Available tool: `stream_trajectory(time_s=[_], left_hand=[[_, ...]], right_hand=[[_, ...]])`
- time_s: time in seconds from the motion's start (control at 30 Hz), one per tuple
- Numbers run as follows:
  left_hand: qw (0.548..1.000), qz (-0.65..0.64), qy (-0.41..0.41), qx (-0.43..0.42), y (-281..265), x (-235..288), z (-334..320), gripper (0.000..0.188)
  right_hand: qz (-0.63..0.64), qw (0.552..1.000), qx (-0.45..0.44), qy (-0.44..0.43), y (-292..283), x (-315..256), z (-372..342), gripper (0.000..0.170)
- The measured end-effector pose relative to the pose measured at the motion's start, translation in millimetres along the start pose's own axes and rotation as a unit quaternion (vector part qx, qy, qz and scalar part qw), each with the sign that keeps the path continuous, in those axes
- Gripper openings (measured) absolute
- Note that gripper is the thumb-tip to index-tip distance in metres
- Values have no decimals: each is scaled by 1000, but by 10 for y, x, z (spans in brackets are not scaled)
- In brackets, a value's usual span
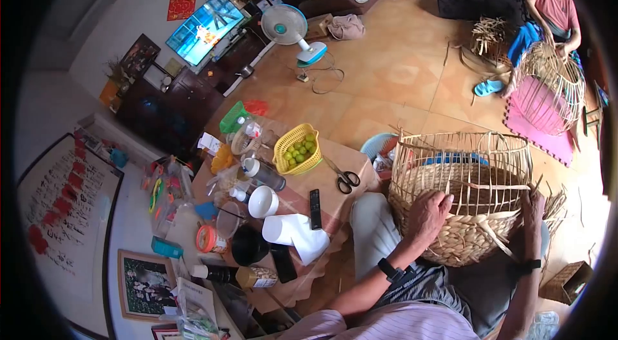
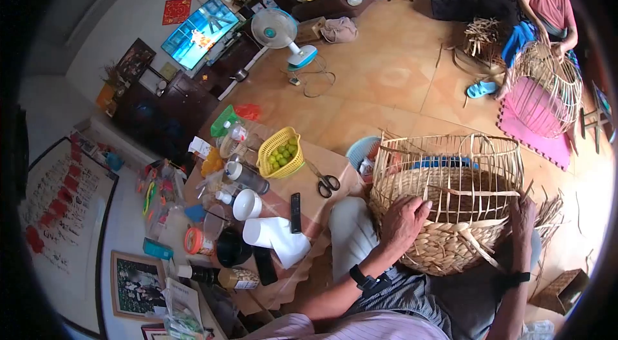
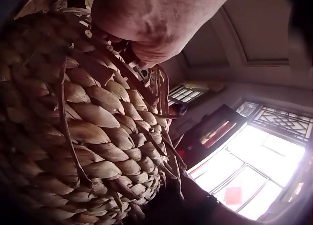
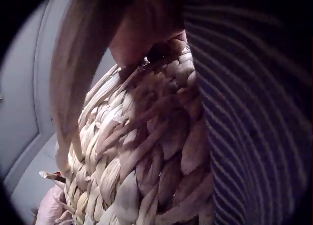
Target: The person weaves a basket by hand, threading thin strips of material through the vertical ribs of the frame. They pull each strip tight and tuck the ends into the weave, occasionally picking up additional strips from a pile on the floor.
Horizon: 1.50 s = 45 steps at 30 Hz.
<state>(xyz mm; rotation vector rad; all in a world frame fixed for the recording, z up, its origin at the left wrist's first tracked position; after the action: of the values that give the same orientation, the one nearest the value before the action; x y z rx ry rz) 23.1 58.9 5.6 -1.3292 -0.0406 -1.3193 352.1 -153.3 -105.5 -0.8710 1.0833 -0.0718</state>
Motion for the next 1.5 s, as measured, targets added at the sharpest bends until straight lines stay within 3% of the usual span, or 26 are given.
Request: stream_trajectory(time_s=[0.27, 0.5, 0.7, 0.8, 0.83, 0.93, 0.97, 1.1, 1.13, 1.17, 1.23, 1.27, 1.3, 1.33, 1.37, 1.4, 1.5], left_hand=[[999, -22, -15, -25, -67, -44, -66, 34], [996, -58, -66, -32, -60, -218, -54, 38], [998, -52, -45, -5, -141, -386, 19, 38], [986, -73, -127, -75, -178, -691, 62, 33], [988, -52, -96, -105, -242, -755, 49, 28], [999, -6, -12, -35, -202, -677, -66, 24], [998, -4, -8, -64, -165, -732, -94, 21], [999, -21, -23, -10, 20, -900, -175, 22], [992, -104, -75, -21, 82, -955, -199, 21], [994, -91, -54, -14, 76, -957, -170, 21], [969, -205, -129, -45, 253, -1237, -206, 25], [991, -104, -76, -47, 22, -1040, -109, 24], [985, -134, -101, -38, 61, -1138, -116, 23], [990, -120, -78, -16, -41, -1047, -36, 25], [991, -113, -60, -22, -55, -1066, 46, 27], [994, -101, -43, -21, -74, -1091, 121, 29], [998, -35, -17, -40, -80, -1135, 233, 33]], right_hand=[[90, 996, 4, 25, -7, -22, -18, 33], [-173, 981, 53, -72, -114, 55, -4, 50], [-68, 994, 43, -71, -286, -661, -145, 36], [-122, 988, 30, -86, -107, -942, -261, 33], [-136, 987, 20, -88, 16, -830, -243, 27], [-135, 987, 27, -87, 66, -677, -223, 26], [-143, 984, 37, -96, 75, -666, -235, 23], [-124, 985, 8, -120, 310, -902, -88, 20], [-133, 984, 3, -119, 268, -930, -69, 19], [-150, 983, 0, -109, 117, -941, -99, 19], [-94, 995, -15, -43, -217, -1346, -232, 15], [-144, 987, -51, -40, -102, -1012, -158, 24], [-87, 996, -3, 14, -117, -1026, -190, 28], [-90, 995, -30, 3, -148, -1103, -214, 33], [-58, 998, 16, -25, -61, -1020, -227, 32], [-22, 996, 50, -64, -91, -1314, -283, 27], [68, 996, -6, 56, -106, -1226, -376, 28]])
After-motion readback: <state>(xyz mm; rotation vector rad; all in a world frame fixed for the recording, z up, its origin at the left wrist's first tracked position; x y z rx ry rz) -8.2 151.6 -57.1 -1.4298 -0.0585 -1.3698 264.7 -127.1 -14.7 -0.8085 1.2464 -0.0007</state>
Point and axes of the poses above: each hand's wrist, its own z-axis towards the middle knuckle, its own y-axis out of the palm, x = y × z, the point moved 3 cm from there along z, towards the middle knuckle
